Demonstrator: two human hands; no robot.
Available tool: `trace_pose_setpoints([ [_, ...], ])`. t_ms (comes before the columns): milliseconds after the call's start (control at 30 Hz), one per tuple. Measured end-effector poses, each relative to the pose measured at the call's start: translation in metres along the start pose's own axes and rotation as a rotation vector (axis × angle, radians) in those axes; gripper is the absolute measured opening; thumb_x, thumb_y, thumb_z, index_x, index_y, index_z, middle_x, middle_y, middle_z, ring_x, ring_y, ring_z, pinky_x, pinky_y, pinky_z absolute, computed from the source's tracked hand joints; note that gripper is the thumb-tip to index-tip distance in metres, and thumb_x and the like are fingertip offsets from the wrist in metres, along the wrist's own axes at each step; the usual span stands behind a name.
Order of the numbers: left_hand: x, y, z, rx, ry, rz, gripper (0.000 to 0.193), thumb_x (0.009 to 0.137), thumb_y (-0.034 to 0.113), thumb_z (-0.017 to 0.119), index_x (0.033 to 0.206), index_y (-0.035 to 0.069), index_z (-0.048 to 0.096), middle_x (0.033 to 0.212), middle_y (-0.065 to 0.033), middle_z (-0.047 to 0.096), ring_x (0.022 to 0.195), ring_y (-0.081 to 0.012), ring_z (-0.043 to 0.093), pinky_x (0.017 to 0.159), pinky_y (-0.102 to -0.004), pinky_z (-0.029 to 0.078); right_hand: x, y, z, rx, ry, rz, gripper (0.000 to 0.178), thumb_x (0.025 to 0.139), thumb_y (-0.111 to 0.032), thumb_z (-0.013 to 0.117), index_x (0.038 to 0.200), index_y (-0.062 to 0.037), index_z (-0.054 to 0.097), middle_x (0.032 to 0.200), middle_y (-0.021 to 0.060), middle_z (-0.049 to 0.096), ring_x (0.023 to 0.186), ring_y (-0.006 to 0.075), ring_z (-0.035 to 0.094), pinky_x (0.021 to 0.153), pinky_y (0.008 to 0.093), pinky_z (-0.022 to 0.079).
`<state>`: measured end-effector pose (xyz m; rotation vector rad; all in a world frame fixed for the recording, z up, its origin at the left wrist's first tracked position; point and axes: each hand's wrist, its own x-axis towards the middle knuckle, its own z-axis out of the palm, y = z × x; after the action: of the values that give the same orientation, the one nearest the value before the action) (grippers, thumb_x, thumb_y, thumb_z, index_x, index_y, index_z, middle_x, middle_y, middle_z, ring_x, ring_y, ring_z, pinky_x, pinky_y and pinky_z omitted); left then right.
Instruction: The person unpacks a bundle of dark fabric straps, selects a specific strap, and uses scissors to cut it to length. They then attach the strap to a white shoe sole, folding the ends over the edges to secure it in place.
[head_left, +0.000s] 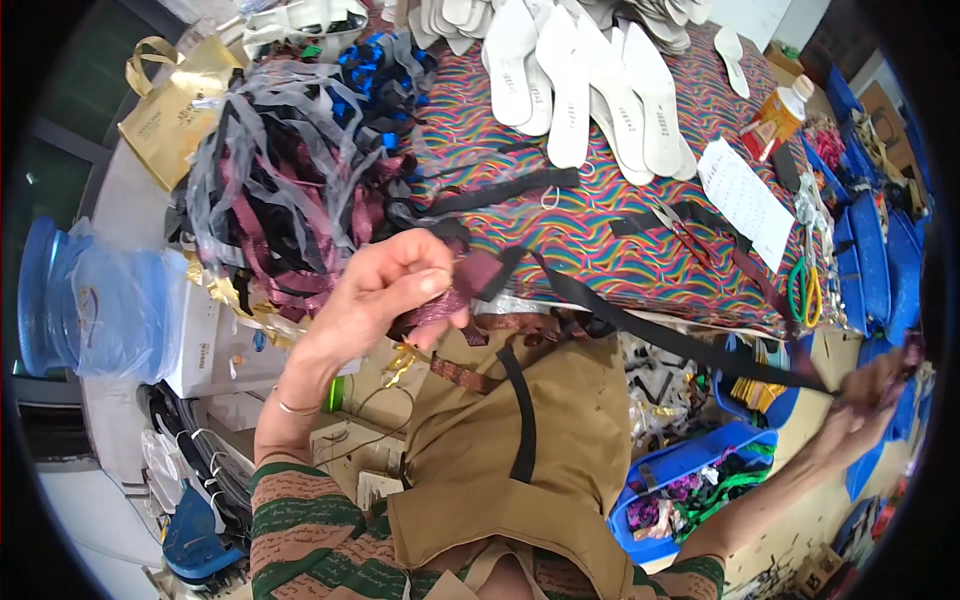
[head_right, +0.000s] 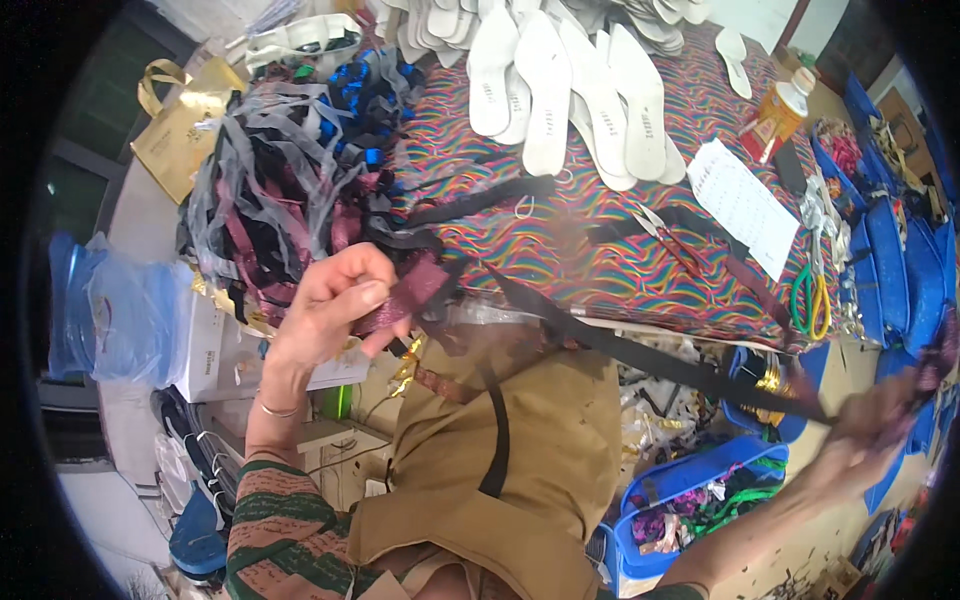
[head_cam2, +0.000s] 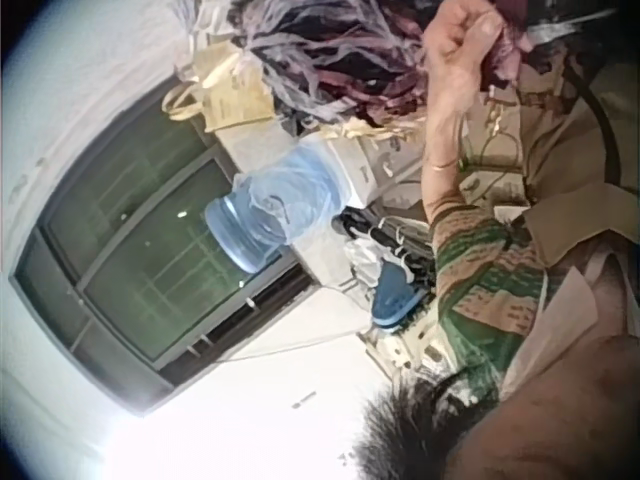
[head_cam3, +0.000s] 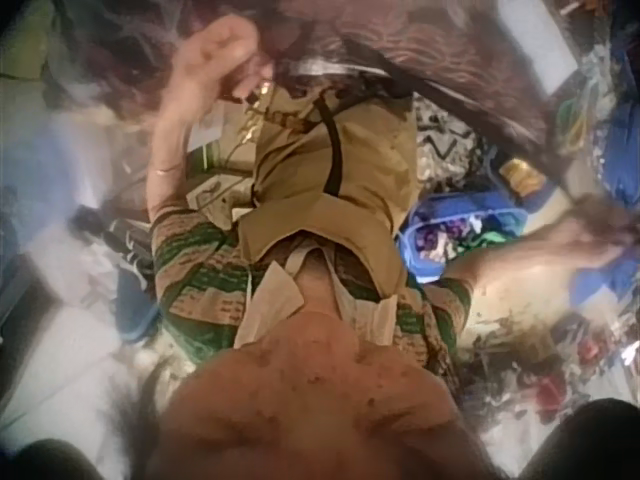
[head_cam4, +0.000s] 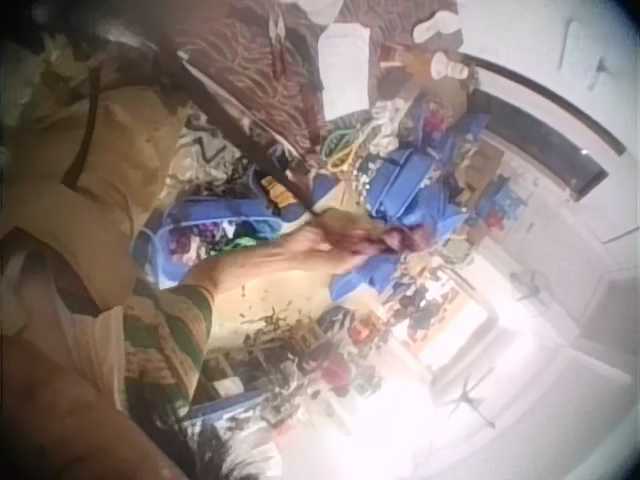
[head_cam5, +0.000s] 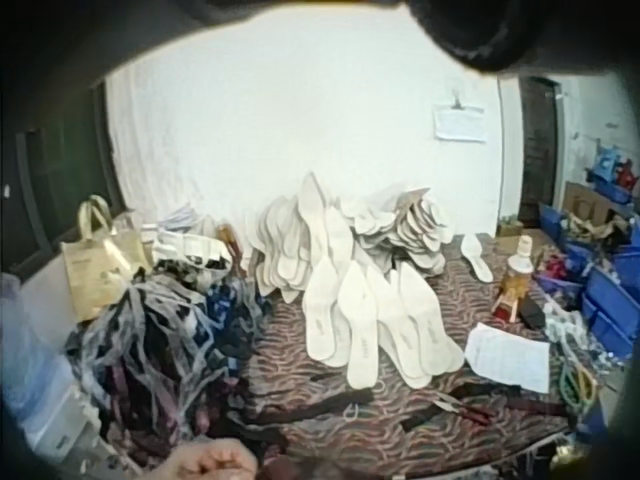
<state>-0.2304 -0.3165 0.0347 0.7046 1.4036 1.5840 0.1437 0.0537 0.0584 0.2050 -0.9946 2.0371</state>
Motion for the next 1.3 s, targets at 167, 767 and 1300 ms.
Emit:
trace_pose_setpoints([
  [167, 0.007, 0.012, 0.003, -0.069, 0.04, -0.046, 0.01, 0.093, 0.006, 0.062, 0.101, 0.002, 0.058, 0.08, -0.0095, 0.067, 0.053, -0.0074, 0.051, 0.047, -0.0201, 0.038, -0.004, 0.12, 0.074, -0.231, 0.265, 0.153, 0.032, 0.096, -0.008, 0.053, 0.126, 0.0022, 0.049, 0.102, 0.0062, 0.049, 0.083, 0.0122, 0.049, 0.071, 0.0263, 0.04],
  [767, 0.019, -0.018, -0.057, 0.516, 0.609, 0.272, 0.014, 0.092, 0.004, 0.064, 0.106, 0.003, 0.062, 0.085, 0.0, 0.064, 0.069, -0.0044, 0.054, 0.061, -0.0174, 0.041, 0.009, 0.197, 0.058, -1.345, -0.284, 0.246, 0.015, 0.079, 0.002, 0.068, 0.094, -0.0009, 0.067, 0.09, 0.0076, 0.068, 0.081, 0.0166, 0.064, 0.074, 0.0277, 0.05],
  [1300, 0.0, -0.021, 0.012, 0.86, 0.345, 0.426, 0.027, 0.081, -0.002, 0.066, 0.108, -0.003, 0.062, 0.116, -0.0112, 0.059, 0.109, -0.0203, 0.055, 0.096, -0.0323, 0.042, -0.105, 0.316, -0.06, -1.357, -0.36, 0.554, 0.033, 0.073, 0.007, 0.059, 0.104, -0.0033, 0.064, 0.087, 0.0208, 0.065, 0.076, 0.0344, 0.066, 0.068, 0.039, 0.052],
])
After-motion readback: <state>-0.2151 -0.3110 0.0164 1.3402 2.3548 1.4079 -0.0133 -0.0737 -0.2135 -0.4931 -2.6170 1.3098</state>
